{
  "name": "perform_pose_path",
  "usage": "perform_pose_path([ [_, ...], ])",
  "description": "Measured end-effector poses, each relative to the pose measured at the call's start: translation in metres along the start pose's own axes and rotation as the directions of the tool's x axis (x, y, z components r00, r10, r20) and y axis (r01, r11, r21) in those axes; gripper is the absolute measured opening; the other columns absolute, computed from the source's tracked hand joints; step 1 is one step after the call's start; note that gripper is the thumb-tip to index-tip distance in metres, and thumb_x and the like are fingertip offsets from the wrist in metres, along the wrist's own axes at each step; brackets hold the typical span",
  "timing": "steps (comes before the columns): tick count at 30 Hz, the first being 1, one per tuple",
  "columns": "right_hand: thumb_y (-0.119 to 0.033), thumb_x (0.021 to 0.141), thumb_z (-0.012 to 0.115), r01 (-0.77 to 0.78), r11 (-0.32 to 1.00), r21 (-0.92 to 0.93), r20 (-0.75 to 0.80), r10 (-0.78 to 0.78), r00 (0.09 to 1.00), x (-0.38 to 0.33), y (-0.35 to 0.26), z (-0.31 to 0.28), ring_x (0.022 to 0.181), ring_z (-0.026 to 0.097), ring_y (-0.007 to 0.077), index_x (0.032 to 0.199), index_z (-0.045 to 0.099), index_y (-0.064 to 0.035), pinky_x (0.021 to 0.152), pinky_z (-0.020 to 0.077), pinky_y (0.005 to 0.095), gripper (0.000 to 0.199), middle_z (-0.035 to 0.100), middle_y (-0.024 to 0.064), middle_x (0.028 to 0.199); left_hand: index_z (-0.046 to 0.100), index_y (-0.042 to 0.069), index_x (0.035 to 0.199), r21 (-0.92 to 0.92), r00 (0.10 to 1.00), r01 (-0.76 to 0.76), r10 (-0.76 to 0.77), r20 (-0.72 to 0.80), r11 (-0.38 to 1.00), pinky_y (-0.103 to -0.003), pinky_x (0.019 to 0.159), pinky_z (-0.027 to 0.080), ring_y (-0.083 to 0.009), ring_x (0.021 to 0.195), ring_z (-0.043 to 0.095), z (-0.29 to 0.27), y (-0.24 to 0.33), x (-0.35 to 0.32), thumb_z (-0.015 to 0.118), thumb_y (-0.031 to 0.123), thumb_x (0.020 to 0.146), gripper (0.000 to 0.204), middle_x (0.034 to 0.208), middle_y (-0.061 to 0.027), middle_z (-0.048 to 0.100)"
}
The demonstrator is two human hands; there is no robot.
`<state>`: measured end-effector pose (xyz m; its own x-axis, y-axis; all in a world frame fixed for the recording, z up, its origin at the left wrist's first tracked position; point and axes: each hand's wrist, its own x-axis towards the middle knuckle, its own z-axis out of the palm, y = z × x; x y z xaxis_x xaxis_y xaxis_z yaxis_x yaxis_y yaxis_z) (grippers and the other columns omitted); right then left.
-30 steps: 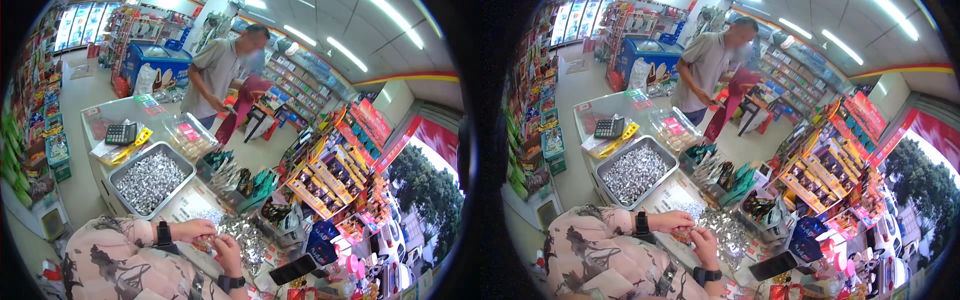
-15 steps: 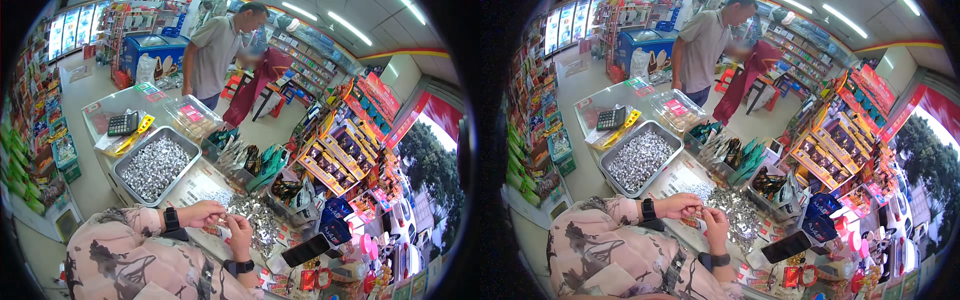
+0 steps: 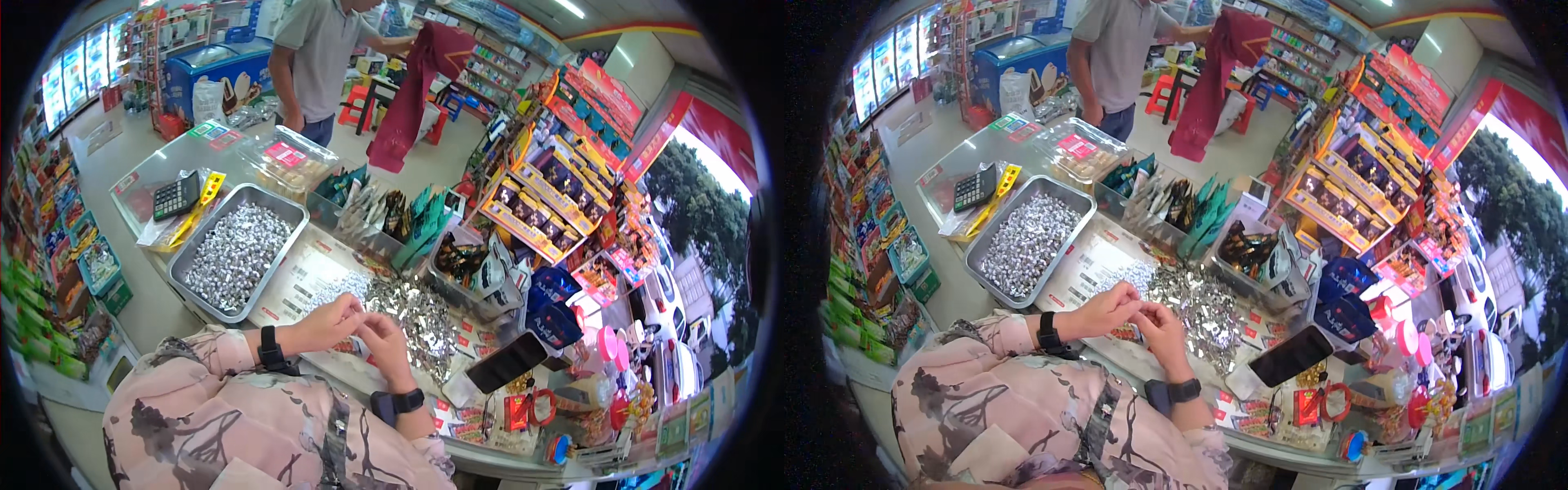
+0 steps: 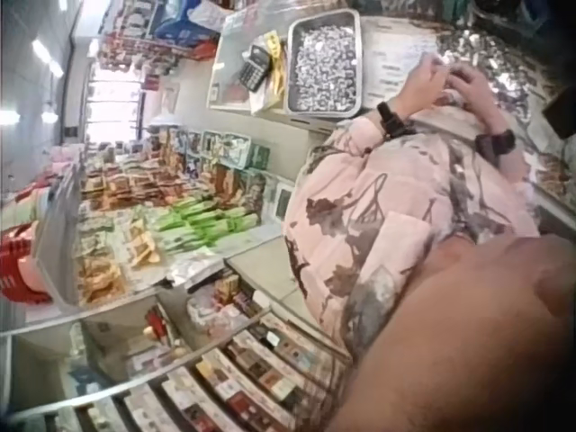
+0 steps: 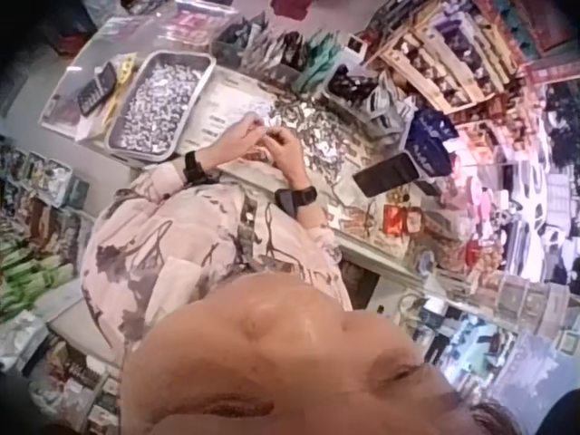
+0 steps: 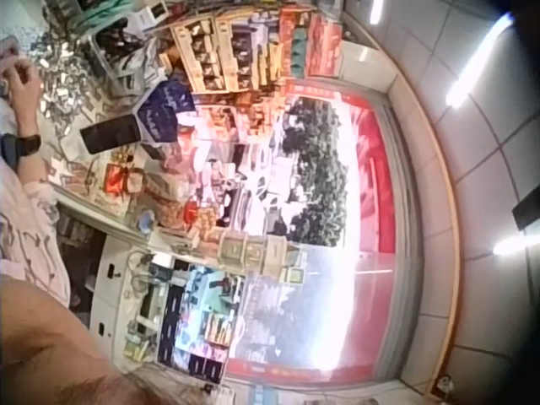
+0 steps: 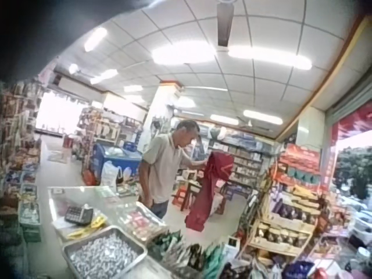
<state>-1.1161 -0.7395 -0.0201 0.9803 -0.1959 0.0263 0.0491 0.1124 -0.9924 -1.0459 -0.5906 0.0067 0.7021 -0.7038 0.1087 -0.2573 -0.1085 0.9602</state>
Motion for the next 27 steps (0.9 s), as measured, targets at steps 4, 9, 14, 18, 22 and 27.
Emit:
perform_pose_path([
  [4,-0.008,0.084,0.060,-0.023,1.000,-0.003,0.020,0.023,1.000,0.001,0.002,0.003,0.074,0.057,0.0062,0.094,0.058,0.0001,0.066,0.0457,0.0185,0.013,0.061,0.0023,0.085,0.044,0.002,0.103,0.114,1.000,0.006,-0.009,0.029,0.993,-0.026,0.062,0.046,-0.0125,0.071,0.058,-0.003,0.000,-0.002,0.050,0.018,0.091,0.022,0.078,-0.0078,0.059],
  [9,-0.007,0.085,0.058,-0.027,1.000,-0.007,0.040,0.027,0.999,0.002,0.014,0.004,0.069,0.054,0.0042,0.093,0.058,-0.0009,0.061,0.0442,0.0182,0.010,0.059,0.0003,0.080,0.045,0.003,0.103,0.130,1.000,-0.022,0.023,-0.006,0.991,-0.025,0.059,0.044,-0.0099,0.068,0.056,0.001,-0.001,-0.009,0.050,0.018,0.090,0.020,0.077,-0.0055,0.058],
  [14,-0.007,0.084,0.058,-0.006,0.998,-0.064,-0.017,0.005,1.000,0.002,0.014,0.013,0.067,0.053,0.0042,0.091,0.058,-0.0011,0.058,0.0440,0.0186,0.009,0.059,0.0001,0.077,0.048,0.003,0.101,-0.033,0.994,0.111,-0.110,0.028,0.993,-0.023,0.055,0.042,-0.0072,0.064,0.052,0.000,-0.012,-0.005,0.051,0.018,0.090,0.018,0.073,-0.0018,0.054],
  [18,-0.006,0.084,0.058,-0.023,0.983,-0.184,0.002,0.023,1.000,0.006,0.017,0.010,0.067,0.054,0.0048,0.092,0.058,-0.0008,0.058,0.0451,0.0191,0.010,0.060,0.0008,0.077,0.051,0.005,0.100,0.016,0.992,0.128,-0.128,-0.018,0.992,-0.020,0.051,0.038,-0.0043,0.060,0.047,0.001,-0.020,-0.001,0.052,0.017,0.089,0.016,0.072,0.0001,0.052],
  [22,-0.007,0.083,0.061,0.017,0.999,0.049,0.003,-0.017,1.000,0.007,-0.005,0.012,0.072,0.057,0.0069,0.098,0.057,0.0006,0.062,0.0470,0.0210,0.018,0.062,0.0030,0.081,0.054,0.006,0.101,-0.467,0.941,0.327,-0.328,0.081,0.821,-0.017,0.049,0.036,-0.0043,0.059,0.047,-0.020,-0.008,0.007,0.050,0.017,0.090,0.016,0.074,0.0000,0.053],
  [27,-0.007,0.082,0.062,0.050,0.986,-0.157,-0.194,-0.081,0.978,0.013,-0.007,-0.017,0.071,0.056,0.0079,0.102,0.059,0.0007,0.062,0.0454,0.0212,0.021,0.061,0.0022,0.082,0.055,0.005,0.096,-0.843,0.964,0.251,-0.205,0.171,0.476,-0.017,0.047,0.037,-0.0060,0.056,0.047,-0.061,-0.019,0.019,0.051,0.019,0.088,0.017,0.073,-0.0007,0.054],
])
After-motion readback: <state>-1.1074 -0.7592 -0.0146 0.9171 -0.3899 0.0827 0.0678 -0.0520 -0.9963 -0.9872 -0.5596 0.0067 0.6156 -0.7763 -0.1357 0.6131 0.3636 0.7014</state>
